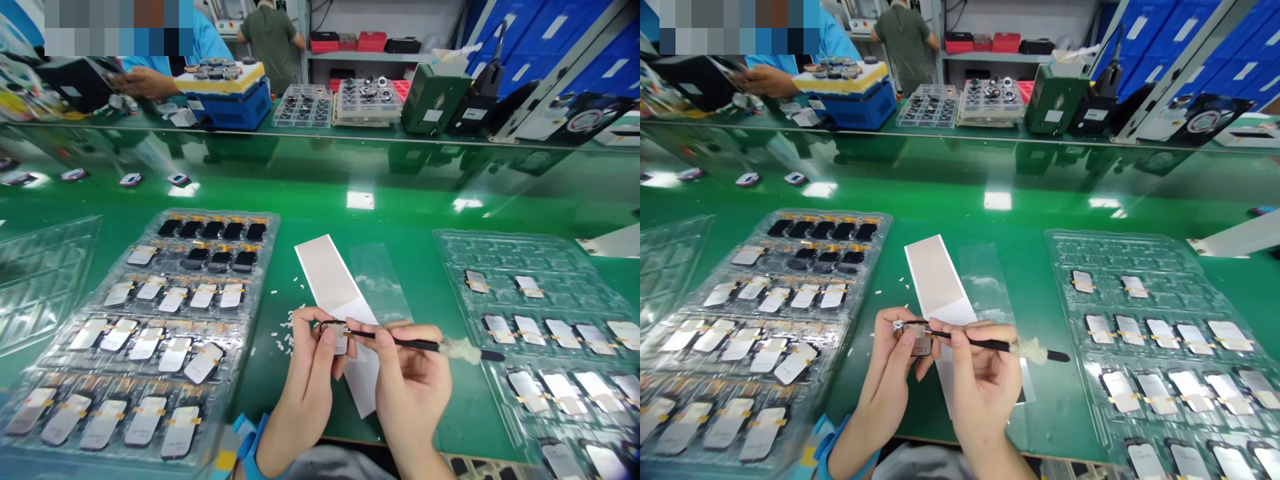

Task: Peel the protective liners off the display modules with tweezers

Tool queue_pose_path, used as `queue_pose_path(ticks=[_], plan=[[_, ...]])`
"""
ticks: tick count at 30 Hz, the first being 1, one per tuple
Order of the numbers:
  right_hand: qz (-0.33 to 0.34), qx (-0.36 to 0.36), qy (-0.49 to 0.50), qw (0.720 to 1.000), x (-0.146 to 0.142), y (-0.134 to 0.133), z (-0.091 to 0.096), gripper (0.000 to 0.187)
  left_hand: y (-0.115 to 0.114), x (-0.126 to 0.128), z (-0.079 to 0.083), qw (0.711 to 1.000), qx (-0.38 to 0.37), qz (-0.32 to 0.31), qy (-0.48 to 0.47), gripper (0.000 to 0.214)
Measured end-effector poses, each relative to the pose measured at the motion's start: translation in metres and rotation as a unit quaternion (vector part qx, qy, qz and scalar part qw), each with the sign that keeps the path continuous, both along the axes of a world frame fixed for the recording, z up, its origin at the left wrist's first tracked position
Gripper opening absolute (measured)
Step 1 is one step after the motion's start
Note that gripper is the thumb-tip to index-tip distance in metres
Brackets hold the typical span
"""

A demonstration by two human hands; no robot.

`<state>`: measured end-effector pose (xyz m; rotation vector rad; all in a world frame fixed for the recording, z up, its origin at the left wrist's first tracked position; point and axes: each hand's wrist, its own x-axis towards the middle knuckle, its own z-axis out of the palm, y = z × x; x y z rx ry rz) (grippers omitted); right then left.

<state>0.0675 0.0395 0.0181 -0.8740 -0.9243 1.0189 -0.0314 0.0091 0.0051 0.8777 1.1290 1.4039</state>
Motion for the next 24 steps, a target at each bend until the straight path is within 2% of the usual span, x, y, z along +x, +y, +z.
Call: queue_pose_path(ticks=[11,17,24], plan=[[-0.007,-0.012,-0.032,0.999,-0.0005,0.0011,0.0012,0.012,0.0007,0.0008,0.003,1.0,-0.009,0.01,-0.004,0.018],[0.011,-0.009,-0.032,0.999,0.0021,0.0003,-0.0037,0.012,-0.001,0.0007,0.0045,1.0,-0.017,0.017,0.0,0.018],[0.031,-0.026,-0.023,0.999,0.0031,0.0,-0.0071,0.009,-0.0005,0.002,0.0057,0.998,-0.022,0.055,-0.011,0.023]])
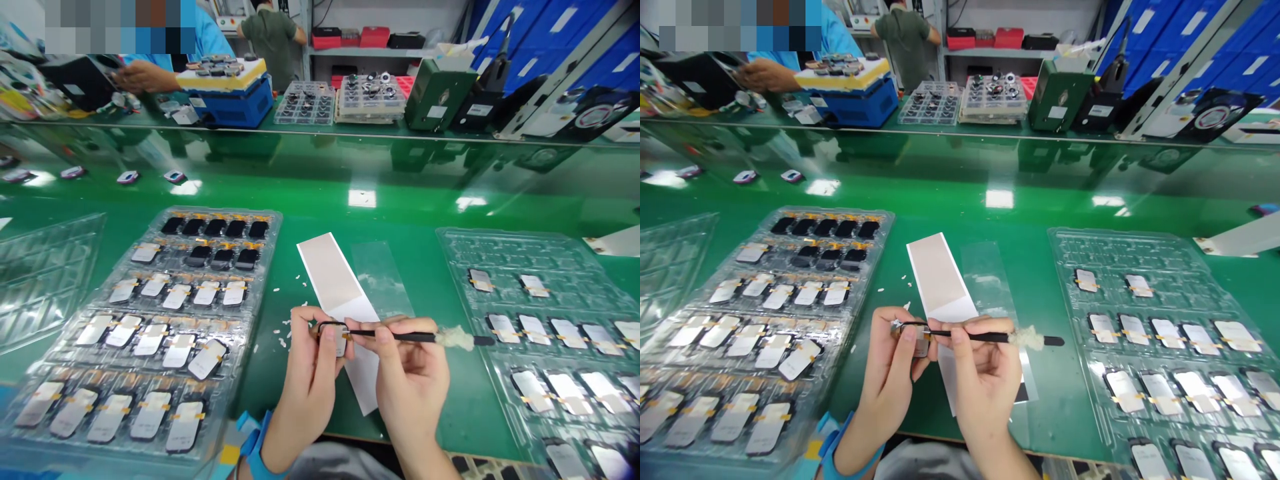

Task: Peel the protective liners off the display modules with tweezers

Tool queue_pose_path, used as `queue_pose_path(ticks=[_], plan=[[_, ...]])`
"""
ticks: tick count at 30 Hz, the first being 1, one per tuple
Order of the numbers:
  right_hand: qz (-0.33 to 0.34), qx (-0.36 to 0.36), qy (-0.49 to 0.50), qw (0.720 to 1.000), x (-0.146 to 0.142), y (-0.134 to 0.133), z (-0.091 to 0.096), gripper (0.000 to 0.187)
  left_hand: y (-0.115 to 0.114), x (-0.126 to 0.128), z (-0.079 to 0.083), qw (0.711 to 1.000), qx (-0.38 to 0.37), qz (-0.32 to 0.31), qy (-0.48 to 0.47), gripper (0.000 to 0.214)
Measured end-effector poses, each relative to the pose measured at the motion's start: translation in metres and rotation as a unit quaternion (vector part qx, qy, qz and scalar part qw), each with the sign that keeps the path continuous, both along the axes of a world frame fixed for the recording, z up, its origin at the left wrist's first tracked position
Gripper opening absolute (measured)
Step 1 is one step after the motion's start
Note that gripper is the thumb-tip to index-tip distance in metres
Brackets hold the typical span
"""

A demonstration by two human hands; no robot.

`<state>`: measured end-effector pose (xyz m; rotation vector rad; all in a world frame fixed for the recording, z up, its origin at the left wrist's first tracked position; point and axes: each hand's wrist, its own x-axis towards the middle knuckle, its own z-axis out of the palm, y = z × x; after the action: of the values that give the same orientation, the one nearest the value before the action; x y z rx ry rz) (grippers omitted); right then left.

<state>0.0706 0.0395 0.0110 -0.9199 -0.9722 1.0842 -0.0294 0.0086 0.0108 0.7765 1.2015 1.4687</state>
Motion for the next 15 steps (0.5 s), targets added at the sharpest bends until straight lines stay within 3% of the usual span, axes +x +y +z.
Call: queue_pose_path(ticks=[3,9,12,15], plan=[[0.005,-0.015,0.039,0.999,0.002,0.001,0.003,0.007,0.003,-0.002,-0.002,1.0,-0.006,0.002,0.017,0.027],[-0.067,0.016,0.029,0.997,0.019,0.005,0.015,0.014,-0.005,-0.006,0.001,0.997,-0.005,0.008,0.074,0.025],[-0.119,0.043,-0.021,0.992,0.027,0.009,0.017,0.019,-0.032,-0.014,0.021,0.995,-0.01,0.036,0.097,0.021],[-0.154,0.053,-0.066,0.985,0.03,0.011,0.016,0.02,-0.05,-0.046,0.053,0.983,0.003,0.083,0.165,0.022]])
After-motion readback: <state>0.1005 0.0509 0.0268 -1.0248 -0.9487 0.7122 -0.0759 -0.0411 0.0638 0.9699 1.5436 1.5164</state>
